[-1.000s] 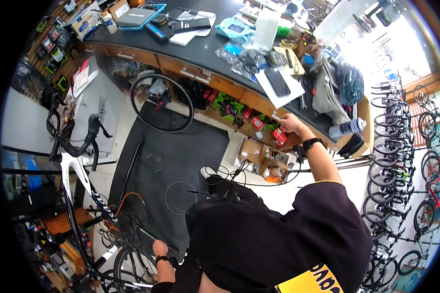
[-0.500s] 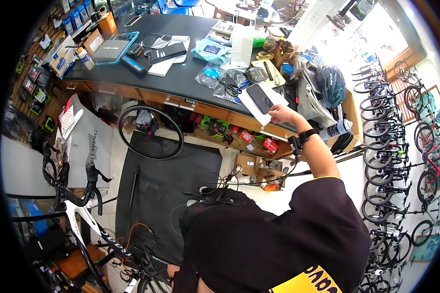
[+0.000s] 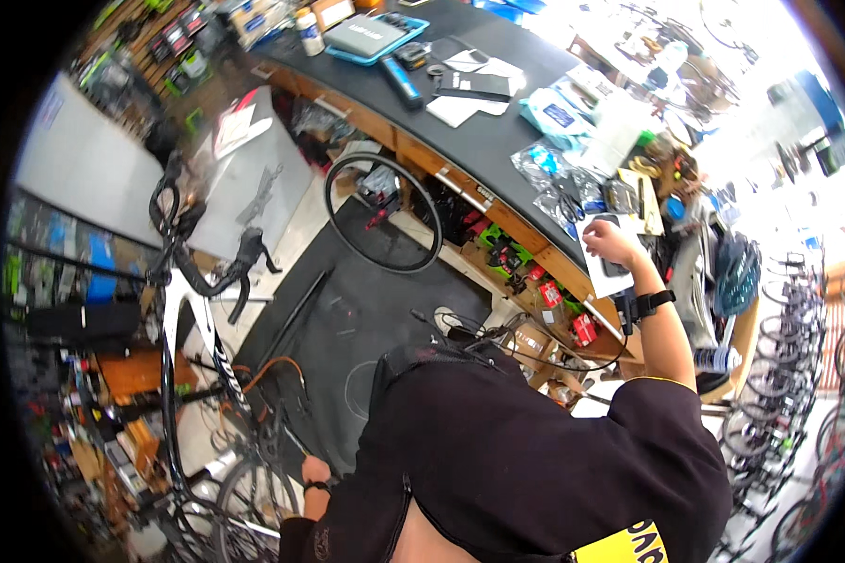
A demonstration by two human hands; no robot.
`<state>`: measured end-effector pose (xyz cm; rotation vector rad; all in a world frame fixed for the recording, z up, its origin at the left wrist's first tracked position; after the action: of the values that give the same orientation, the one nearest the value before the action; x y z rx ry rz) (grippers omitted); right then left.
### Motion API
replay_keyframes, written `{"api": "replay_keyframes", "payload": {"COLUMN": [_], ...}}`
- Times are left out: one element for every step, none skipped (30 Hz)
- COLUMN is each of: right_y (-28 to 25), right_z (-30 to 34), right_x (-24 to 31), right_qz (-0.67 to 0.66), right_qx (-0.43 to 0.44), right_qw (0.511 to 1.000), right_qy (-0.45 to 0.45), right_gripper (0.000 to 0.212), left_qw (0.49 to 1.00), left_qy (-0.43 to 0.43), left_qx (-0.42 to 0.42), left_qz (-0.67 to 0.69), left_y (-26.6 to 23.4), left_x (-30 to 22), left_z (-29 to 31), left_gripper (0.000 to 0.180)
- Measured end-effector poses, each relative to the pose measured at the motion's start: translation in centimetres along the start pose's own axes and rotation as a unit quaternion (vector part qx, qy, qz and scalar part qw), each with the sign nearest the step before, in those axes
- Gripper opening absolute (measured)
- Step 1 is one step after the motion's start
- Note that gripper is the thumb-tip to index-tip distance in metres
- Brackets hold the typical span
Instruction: The person installs a new gear cable on a bicycle mounted on a repair stand. They route the cable through the frame, cut it to length, and attach it to the rear derailleur. The person then retrieves a second cable, cuts it, and begins routing it through the handlebar area.
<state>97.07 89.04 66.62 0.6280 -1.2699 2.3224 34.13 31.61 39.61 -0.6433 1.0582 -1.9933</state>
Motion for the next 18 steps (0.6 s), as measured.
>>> {"api": "replay_keyframes", "payload": {"right_y": [0.4,1.3,2.2,3.1,3.7,3.5,4.1,5.0,5.7,5.9,7.3,8.7,9.8,11.2,12.2,13.0,14.0,14.9], "right_z": [-1.7,-2.3,-4.1,-5.4,-6.4,-6.6,-7.2,-8.4,-9.1,-9.0,-9.8,-11.2,-11.2,-13.0,-12.3,-11.0,-10.2,-9.5], "right_x": [0.7,3.5,5.1,6.3,7.7,8.5,9.6,10.2,10.9,11.0,11.9,10.4,11.2,10.5,11.8,14.0,15.3,16.4], "right_qz": [0.024,-0.007,0.015,0.036,0.083,0.131,0.16,0.185,0.188,0.216,0.238,0.197,0.188,0.173,0.212,0.228,0.227,0.224], "right_qx": [0.032,0.039,0.076,0.11,0.136,0.149,0.146,0.15,0.165,0.145,0.205,0.195,0.227,0.299,0.288,0.284,0.291,0.294], "right_qw": [0.998,0.996,0.991,0.985,0.975,0.964,0.95,0.933,0.906,0.9,0.888,0.874,0.866,0.885,0.901,0.872,0.863,0.855], "right_qy": [-0.043,-0.077,-0.106,-0.13,-0.157,-0.175,-0.225,-0.271,-0.341,-0.35,-0.336,-0.399,-0.403,-0.311,-0.247,-0.326,-0.346,-0.364], "right_gripper": [0.023,0.025,0.025,0.025,0.026,0.026,0.026,0.027,0.023,0.021,0.019,0.017,0.017,0.028,0.032,0.033,0.032,0.031], "left_qw": [0.999,0.999,0.999,0.998,0.995,0.99,0.994,0.991,0.99,0.992,0.987,0.986,0.986,0.986,0.983,0.979,0.978,0.978], "left_qy": [-0.034,-0.022,-0.015,-0.002,-0.052,-0.085,-0.09,-0.133,-0.143,-0.116,-0.158,-0.163,-0.168,-0.15,-0.179,-0.198,-0.201,-0.199], "left_qx": [0.016,0.041,0.037,0.036,0.064,0.094,0.049,0.022,0.015,0.036,0.018,-0.014,-0.017,-0.073,-0.008,-0.016,-0.021,-0.028], "left_qz": [-0.008,-0.003,-0.028,-0.054,-0.06,-0.066,-0.044,0.013,0.015,0.017,0.015,0.018,0.014,0.017,0.03,0.053,0.058,0.062], "left_y": [-1.5,-1.7,-1.0,-0.8,-0.5,-2.3,-1.0,-0.3,-0.2,-3.6,-4.3,-3.6,-3.1,-3.6,-7.1,-6.2,-6.5,-6.6], "left_x": [-2.2,-1.7,-0.5,-0.6,-0.5,-3.2,-2.4,-3.1,-3.9,-7.8,-8.2,-8.0,-7.2,-6.7,-8.2,-7.7,-7.9,-8.1], "left_z": [1.3,1.8,2.2,3.3,4.3,4.6,5.8,6.7,7.5,8.6,11.5,12.1,12.6,12.0,12.2,12.6,12.8,12.9], "left_gripper": [0.02,0.018,0.016,0.016,0.016,0.016,0.016,0.015,0.016,0.015,0.016,0.018,0.021,0.021,0.021,0.022,0.022,0.022]}}
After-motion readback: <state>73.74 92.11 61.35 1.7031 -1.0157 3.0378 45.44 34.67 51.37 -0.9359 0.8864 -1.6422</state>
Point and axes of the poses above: each hand's wrist, its own z-axis away from the middle knuckle, its own y-axis out of the palm, x = y × z, the point moved 1 cm from there along -z, towards the middle knuckle
